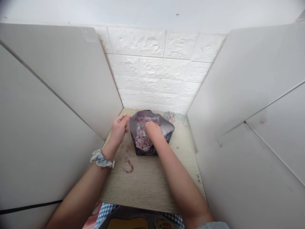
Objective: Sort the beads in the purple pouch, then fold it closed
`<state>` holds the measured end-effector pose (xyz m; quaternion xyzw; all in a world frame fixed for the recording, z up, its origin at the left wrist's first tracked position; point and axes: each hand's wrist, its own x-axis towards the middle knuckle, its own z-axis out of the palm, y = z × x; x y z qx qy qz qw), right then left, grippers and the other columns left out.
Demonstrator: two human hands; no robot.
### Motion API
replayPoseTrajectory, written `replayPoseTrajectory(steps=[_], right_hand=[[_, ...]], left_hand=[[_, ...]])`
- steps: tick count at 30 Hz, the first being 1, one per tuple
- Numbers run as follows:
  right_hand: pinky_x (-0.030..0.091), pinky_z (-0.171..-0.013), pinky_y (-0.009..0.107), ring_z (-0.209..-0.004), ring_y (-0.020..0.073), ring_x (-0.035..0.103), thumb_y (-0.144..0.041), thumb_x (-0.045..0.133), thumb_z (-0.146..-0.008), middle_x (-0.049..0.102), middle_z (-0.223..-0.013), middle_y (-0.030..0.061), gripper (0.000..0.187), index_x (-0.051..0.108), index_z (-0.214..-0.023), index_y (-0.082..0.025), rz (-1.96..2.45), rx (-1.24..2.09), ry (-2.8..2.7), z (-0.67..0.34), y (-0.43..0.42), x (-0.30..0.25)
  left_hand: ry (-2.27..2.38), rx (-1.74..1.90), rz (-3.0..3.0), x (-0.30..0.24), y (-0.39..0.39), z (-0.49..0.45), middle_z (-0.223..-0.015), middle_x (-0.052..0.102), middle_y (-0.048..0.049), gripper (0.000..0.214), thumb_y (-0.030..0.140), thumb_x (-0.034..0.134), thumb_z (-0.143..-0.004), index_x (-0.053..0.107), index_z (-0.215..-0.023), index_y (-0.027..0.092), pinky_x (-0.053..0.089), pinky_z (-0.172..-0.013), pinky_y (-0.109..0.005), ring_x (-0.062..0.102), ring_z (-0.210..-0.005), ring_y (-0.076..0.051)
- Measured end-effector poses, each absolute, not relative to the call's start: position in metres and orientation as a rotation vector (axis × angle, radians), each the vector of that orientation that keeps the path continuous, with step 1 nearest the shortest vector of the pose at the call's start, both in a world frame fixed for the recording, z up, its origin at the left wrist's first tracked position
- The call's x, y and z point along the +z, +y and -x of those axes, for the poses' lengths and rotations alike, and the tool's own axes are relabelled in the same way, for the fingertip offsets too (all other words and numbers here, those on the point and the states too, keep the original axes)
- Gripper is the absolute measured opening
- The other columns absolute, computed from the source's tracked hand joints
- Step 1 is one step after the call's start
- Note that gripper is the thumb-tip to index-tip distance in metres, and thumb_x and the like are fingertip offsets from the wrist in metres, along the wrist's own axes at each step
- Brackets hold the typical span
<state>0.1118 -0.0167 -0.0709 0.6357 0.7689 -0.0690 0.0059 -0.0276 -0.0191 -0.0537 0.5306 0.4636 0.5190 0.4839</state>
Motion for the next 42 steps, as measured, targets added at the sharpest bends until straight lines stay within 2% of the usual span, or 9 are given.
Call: replayPoseTrajectory(steps=[2,5,8,11,14,16,18,26,42], right_hand=[[0.039,-0.064,0.025,-0.080,0.0200,0.055,-0.008,0.034,-0.080,0.058,-0.087,0.0126,0.023,0.057,-0.084,-0.010,-1.984,-0.214,2.429,-0.111,-0.018,-0.072],[0.038,-0.065,0.025,-0.081,0.0180,0.053,-0.013,0.033,-0.083,0.057,-0.089,0.0104,0.021,0.053,-0.088,-0.012,-2.032,-0.255,2.556,-0.114,-0.018,-0.070],[0.037,-0.065,0.025,-0.073,0.0145,0.050,-0.022,0.035,-0.084,0.056,-0.080,0.0051,0.016,0.050,-0.084,-0.015,-2.230,-0.570,2.889,-0.120,-0.018,-0.065],[0.039,-0.061,0.024,-0.061,0.0108,0.048,-0.031,0.042,-0.080,0.056,-0.073,0.0015,0.016,0.050,-0.079,-0.017,-2.333,-1.550,3.062,-0.121,-0.019,-0.060],[0.043,-0.061,0.024,-0.063,0.0098,0.051,-0.033,0.055,-0.071,0.057,-0.078,0.0018,0.019,0.052,-0.079,-0.016,-2.086,-2.781,2.659,-0.116,-0.026,-0.059],[0.045,-0.065,0.025,-0.069,0.0106,0.053,-0.032,0.061,-0.065,0.058,-0.080,0.0021,0.020,0.055,-0.077,-0.016,-1.979,-3.221,2.326,-0.112,-0.033,-0.059],[0.046,-0.068,0.026,-0.073,0.0113,0.054,-0.030,0.065,-0.062,0.058,-0.081,0.0024,0.021,0.058,-0.074,-0.016,-1.943,-3.445,2.105,-0.111,-0.040,-0.059],[0.047,-0.073,0.028,-0.077,0.0124,0.056,-0.027,0.069,-0.059,0.060,-0.079,0.0027,0.019,0.061,-0.072,-0.016,-1.757,-3.729,1.864,-0.117,-0.052,-0.060],[0.047,-0.077,0.026,-0.075,0.0113,0.056,-0.031,0.071,-0.054,0.060,-0.075,0.0022,0.023,0.063,-0.069,-0.016,-2.034,-3.541,1.899,-0.115,-0.053,-0.062]], left_hand=[[0.989,1.320,-1.141,-0.055,-0.019,0.026,-0.044,0.023,0.0086,0.018,0.033,0.050,-0.070,0.047,-0.070,0.016,0.017,-0.035,-0.018,0.020,-0.034,-0.003],[0.920,1.294,-1.067,-0.054,-0.022,0.022,-0.050,0.033,0.0069,0.015,0.028,0.052,-0.067,0.044,-0.066,0.015,0.016,-0.034,-0.016,0.025,-0.035,-0.001],[0.963,1.188,-1.144,-0.050,-0.028,0.016,-0.048,0.031,0.0074,0.013,0.026,0.049,-0.068,0.043,-0.065,0.015,0.013,-0.033,-0.016,0.022,-0.034,-0.001],[1.000,1.120,-1.288,-0.051,-0.033,0.011,-0.045,0.027,0.0082,0.014,0.027,0.048,-0.071,0.044,-0.067,0.015,0.017,-0.035,-0.016,0.021,-0.034,-0.002],[1.009,1.122,-1.413,-0.055,-0.033,0.008,-0.044,0.029,0.0076,0.018,0.031,0.048,-0.073,0.047,-0.068,0.015,0.021,-0.038,-0.017,0.024,-0.037,-0.003],[1.018,1.131,-1.465,-0.057,-0.033,0.008,-0.045,0.033,0.0068,0.019,0.033,0.048,-0.073,0.050,-0.070,0.014,0.024,-0.040,-0.017,0.027,-0.039,-0.003],[1.033,1.139,-1.513,-0.058,-0.033,0.007,-0.048,0.039,0.0056,0.021,0.034,0.049,-0.074,0.054,-0.073,0.014,0.027,-0.042,-0.018,0.030,-0.041,-0.004],[1.075,1.139,-1.592,-0.056,-0.038,0.004,-0.058,0.053,0.0010,0.025,0.035,0.052,-0.073,0.062,-0.079,0.013,0.032,-0.047,-0.019,0.039,-0.047,-0.005],[1.096,1.108,-1.689,-0.058,-0.038,0.005,-0.065,0.058,-0.0018,0.026,0.036,0.050,-0.074,0.061,-0.076,0.013,0.034,-0.048,-0.020,0.044,-0.053,-0.008]])
